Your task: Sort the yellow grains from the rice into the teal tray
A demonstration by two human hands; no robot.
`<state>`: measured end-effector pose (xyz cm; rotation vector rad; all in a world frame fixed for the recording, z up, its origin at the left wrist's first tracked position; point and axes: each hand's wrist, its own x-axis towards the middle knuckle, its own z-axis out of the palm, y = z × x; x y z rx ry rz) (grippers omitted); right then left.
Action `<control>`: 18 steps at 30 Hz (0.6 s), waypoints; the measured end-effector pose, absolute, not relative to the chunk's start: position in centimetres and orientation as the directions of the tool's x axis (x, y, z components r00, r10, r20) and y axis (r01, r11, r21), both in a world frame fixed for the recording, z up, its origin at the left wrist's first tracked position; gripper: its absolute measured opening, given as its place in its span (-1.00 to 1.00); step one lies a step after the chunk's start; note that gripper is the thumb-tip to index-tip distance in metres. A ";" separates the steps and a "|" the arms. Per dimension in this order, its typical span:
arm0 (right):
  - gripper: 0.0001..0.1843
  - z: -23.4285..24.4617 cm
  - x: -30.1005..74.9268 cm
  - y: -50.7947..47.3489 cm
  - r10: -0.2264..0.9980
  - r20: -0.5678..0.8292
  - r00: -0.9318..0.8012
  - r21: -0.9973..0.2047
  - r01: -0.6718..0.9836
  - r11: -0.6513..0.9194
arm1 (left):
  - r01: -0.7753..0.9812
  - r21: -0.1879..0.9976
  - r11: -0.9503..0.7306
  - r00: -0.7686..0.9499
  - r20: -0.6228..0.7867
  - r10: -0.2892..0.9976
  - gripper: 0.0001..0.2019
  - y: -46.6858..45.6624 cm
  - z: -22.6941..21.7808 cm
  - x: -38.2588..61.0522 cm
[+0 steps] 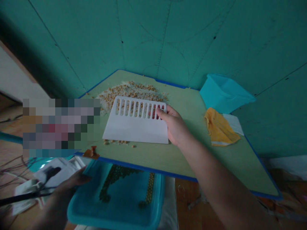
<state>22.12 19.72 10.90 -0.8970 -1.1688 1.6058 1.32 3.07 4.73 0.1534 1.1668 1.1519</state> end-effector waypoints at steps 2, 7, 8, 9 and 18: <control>-0.84 10.9 22.1 19.6 0.952 -0.039 -0.304 -0.955 -0.269 -0.125 | -0.636 0.622 0.457 -0.057 -0.628 0.776 -0.64 3.2 4.3 1.2; -0.84 10.8 21.9 19.6 0.954 -0.051 -0.294 -0.944 -0.297 -0.142 | -0.666 0.589 0.458 -0.022 -0.629 0.777 -0.66 3.3 3.8 1.0; -0.84 10.7 21.9 19.6 0.957 -0.049 -0.287 -0.944 -0.300 -0.138 | -0.670 0.580 0.463 -0.016 -0.635 0.772 -0.66 3.3 3.8 1.1; -0.84 10.7 21.9 19.6 0.959 -0.046 -0.280 -0.944 -0.301 -0.133 | -0.671 0.575 0.468 -0.015 -0.642 0.767 -0.66 3.3 3.8 1.1; -0.83 10.8 21.7 19.4 0.946 -0.047 -0.321 -0.956 -0.261 -0.136 | -0.666 0.578 0.472 -0.012 -0.640 0.768 -0.63 3.0 3.4 0.8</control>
